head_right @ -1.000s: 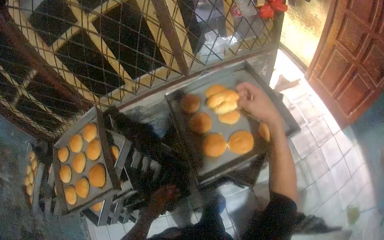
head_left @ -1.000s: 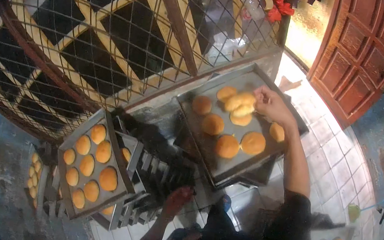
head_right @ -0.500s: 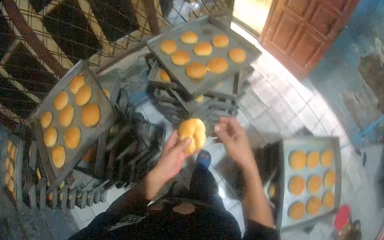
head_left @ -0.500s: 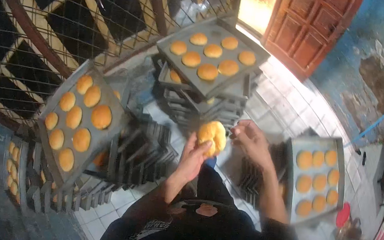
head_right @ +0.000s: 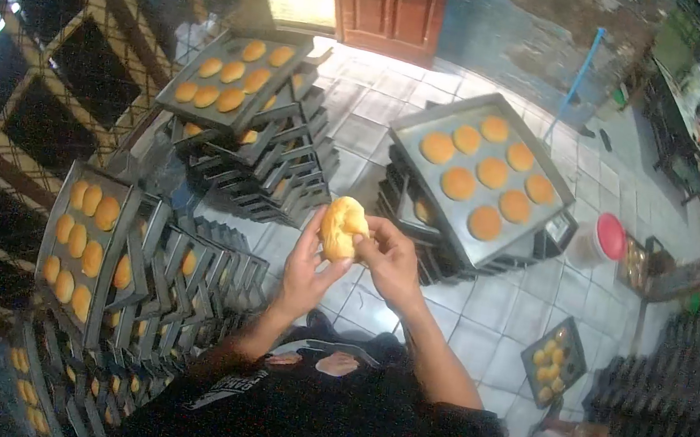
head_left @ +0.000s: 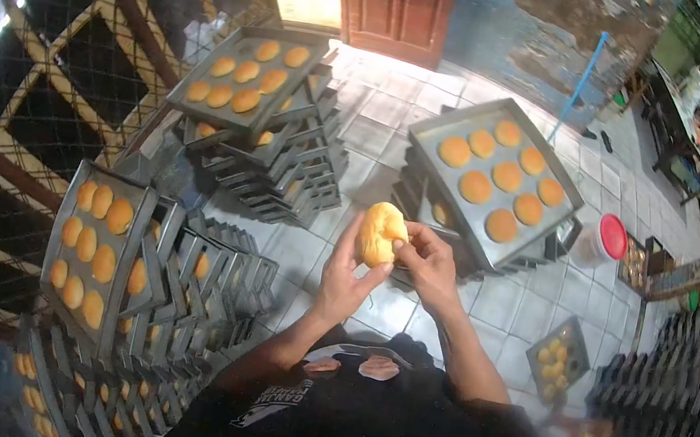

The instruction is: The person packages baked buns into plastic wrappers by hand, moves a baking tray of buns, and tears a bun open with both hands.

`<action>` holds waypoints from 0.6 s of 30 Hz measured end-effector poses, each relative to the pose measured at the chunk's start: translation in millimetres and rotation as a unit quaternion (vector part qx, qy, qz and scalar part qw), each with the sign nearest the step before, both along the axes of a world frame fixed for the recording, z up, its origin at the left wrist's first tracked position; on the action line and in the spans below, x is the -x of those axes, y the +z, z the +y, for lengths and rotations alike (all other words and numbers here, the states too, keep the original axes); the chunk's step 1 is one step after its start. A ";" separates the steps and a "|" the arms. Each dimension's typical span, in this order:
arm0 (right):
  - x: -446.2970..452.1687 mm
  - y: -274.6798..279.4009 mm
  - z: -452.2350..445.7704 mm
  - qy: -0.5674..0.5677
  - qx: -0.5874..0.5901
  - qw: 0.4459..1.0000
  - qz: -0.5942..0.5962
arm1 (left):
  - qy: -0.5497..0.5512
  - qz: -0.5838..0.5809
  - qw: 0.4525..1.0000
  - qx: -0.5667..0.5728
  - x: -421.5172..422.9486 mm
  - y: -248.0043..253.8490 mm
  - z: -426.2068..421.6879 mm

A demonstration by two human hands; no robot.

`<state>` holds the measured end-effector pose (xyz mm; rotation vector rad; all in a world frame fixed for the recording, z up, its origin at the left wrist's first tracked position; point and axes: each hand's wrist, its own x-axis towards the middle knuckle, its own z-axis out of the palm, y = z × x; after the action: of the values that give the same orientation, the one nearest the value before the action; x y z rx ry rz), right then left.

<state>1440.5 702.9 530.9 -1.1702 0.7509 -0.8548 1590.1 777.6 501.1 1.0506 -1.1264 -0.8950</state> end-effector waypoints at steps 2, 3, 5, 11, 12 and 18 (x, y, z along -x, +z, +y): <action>35.6 -5.2 9.3 -0.017 0.005 1.000 -0.019 | -0.027 0.011 1.000 -0.007 33.2 -1.6 1.8; 58.1 -6.0 15.9 -0.024 0.001 0.999 -0.027 | -0.040 0.027 0.999 0.004 53.7 -3.7 2.9; 106.0 -7.7 29.9 -0.040 -0.007 0.999 -0.028 | -0.068 0.046 0.997 0.004 95.6 -7.0 4.7; 250.8 -18.0 62.0 -0.115 -0.029 0.992 -0.034 | -0.119 0.124 0.974 -0.148 207.5 -7.8 17.4; 270.6 -20.7 66.0 -0.126 -0.025 0.992 -0.021 | -0.131 0.120 0.973 -0.151 221.4 -7.4 18.7; 343.3 -22.2 85.8 -0.226 -0.055 0.971 -0.059 | -0.181 0.174 0.945 -0.208 280.3 10.4 17.6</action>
<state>1097.2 788.7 508.7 -0.8519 0.9718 -1.2315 1309.8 795.2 511.5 0.9780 -0.8585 -1.5988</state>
